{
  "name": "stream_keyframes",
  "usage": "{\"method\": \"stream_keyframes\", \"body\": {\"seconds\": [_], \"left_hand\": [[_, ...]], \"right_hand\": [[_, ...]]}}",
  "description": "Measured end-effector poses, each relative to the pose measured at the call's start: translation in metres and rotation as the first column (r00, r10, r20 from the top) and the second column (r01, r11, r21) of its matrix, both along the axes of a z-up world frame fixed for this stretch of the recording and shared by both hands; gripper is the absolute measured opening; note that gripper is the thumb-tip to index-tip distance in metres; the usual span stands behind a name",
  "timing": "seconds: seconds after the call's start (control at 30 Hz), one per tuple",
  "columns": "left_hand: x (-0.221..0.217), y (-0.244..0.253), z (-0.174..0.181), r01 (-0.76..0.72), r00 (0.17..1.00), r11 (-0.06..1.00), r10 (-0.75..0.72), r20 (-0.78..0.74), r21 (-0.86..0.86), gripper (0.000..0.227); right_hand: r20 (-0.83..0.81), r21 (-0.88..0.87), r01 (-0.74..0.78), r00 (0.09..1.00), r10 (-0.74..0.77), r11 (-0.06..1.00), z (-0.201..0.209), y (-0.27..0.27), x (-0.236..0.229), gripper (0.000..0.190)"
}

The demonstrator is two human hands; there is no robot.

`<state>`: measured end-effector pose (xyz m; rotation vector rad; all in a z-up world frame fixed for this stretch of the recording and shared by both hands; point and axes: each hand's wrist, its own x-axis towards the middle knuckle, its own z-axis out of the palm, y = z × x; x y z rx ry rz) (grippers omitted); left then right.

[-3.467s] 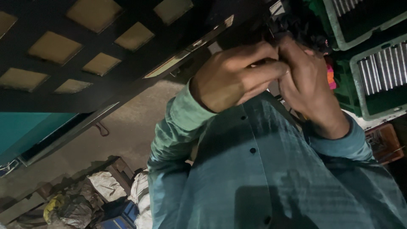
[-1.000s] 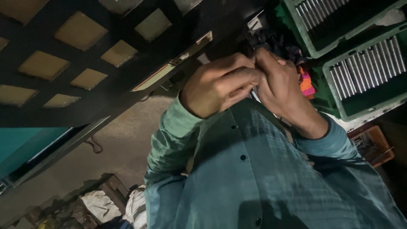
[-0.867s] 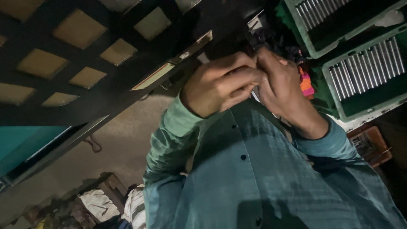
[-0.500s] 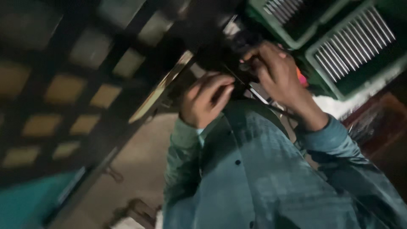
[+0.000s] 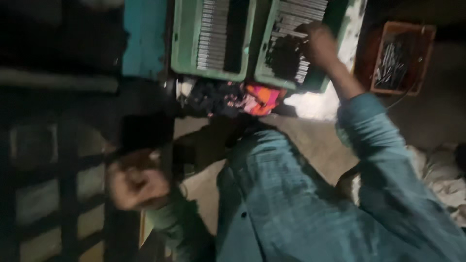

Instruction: The person manually rubs a small metal rod with a cloth to clean or polish its surface. They then place the rod into a green bin and briefly interact with a lathe machine before retrieving another rod to repeat the process.

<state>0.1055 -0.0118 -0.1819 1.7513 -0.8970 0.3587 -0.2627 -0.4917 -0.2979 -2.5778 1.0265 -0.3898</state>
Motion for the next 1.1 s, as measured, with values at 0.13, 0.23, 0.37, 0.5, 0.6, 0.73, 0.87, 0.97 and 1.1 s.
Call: {"method": "stream_keyframes", "body": {"seconds": [0.13, 0.23, 0.37, 0.5, 0.6, 0.73, 0.87, 0.97, 1.1], "left_hand": [[0.018, -0.051, 0.074, 0.055, 0.998, 0.998, -0.054, 0.045, -0.016, 0.040], [0.015, -0.089, 0.123, -0.035, 0.992, 0.992, 0.020, 0.125, 0.118, 0.036], [0.018, -0.130, 0.135, -0.168, 0.967, 0.974, 0.133, 0.217, 0.154, 0.044], [0.041, -0.127, 0.115, -0.293, 0.907, 0.936, 0.208, 0.366, 0.193, 0.052], [0.077, -0.107, 0.093, -0.331, 0.843, 0.896, 0.141, 0.519, 0.295, 0.069], [0.119, -0.117, 0.025, -0.324, 0.903, 0.940, 0.275, 0.330, 0.105, 0.062], [0.143, -0.114, -0.002, -0.443, 0.827, 0.892, 0.367, 0.425, 0.092, 0.054], [0.141, -0.119, -0.005, -0.341, 0.885, 0.940, 0.324, 0.334, -0.009, 0.052], [0.128, -0.128, -0.002, -0.212, 0.949, 0.975, 0.221, 0.225, -0.064, 0.055]], "right_hand": [[-0.119, -0.272, 0.043, 0.990, -0.078, 0.961, -0.025, -0.030, 0.019, 0.075], [-0.018, -0.282, 0.029, 0.999, -0.036, 0.959, -0.033, -0.063, 0.027, 0.060], [-0.138, 0.046, 0.088, 0.987, -0.081, 0.995, -0.048, -0.093, 0.026, 0.042], [-0.254, -0.105, 0.031, 0.966, -0.057, 0.994, -0.058, -0.101, 0.032, 0.032], [-0.081, -0.140, 0.021, 0.996, -0.033, 0.990, -0.068, -0.103, 0.032, 0.038], [-0.158, -0.299, -0.058, 0.987, 0.010, 0.952, -0.076, -0.124, 0.032, 0.048], [-0.264, -0.139, 0.200, 0.936, -0.231, 0.970, -0.085, -0.126, 0.049, 0.030], [-0.244, -0.218, 0.212, 0.933, -0.264, 0.953, -0.087, -0.116, 0.052, 0.028], [-0.144, -0.139, 0.211, 0.962, -0.230, 0.968, -0.085, -0.101, 0.047, 0.034]]}}
